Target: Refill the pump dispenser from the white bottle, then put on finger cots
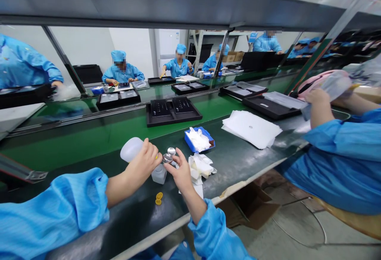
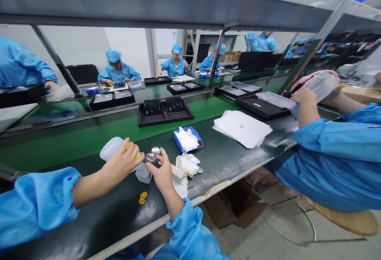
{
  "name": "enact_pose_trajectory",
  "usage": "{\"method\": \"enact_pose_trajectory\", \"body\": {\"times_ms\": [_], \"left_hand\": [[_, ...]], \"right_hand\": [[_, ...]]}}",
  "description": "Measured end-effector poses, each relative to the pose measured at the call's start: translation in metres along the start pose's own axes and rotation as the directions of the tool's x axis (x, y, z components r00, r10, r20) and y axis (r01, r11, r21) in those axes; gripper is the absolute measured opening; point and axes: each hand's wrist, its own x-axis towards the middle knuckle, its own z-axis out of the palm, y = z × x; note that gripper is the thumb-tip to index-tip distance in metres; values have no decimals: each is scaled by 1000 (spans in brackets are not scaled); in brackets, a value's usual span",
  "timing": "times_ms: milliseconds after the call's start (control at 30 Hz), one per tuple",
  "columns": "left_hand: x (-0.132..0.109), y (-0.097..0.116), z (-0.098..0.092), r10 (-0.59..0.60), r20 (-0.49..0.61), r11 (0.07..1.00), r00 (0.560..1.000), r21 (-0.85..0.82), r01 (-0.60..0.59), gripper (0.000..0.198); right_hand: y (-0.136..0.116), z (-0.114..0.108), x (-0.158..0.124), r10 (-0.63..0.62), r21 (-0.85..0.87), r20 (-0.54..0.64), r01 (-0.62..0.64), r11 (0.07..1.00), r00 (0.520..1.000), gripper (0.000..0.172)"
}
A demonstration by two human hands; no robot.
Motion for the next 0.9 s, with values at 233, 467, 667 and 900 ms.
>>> {"method": "enact_pose_trajectory", "body": {"times_ms": [233,467,667,900], "left_hand": [[-2,2,2,-11,-6,1000,1000,20,11,28],[-3,4,4,-15,-16,999,1000,46,16,29],[-3,4,5,-10,-24,999,1000,46,11,28],[-3,5,5,-20,-14,998,1000,56,21,26]], "right_hand": [[-2,0,0,11,-3,-1,-11,1000,1000,92],[-3,1,0,20,-4,-1,-20,1000,1000,94],[-5,3,-1,26,-15,-4,-26,1000,1000,93],[-3,2,-1,12,-17,-3,-12,1000,1000,92]]}}
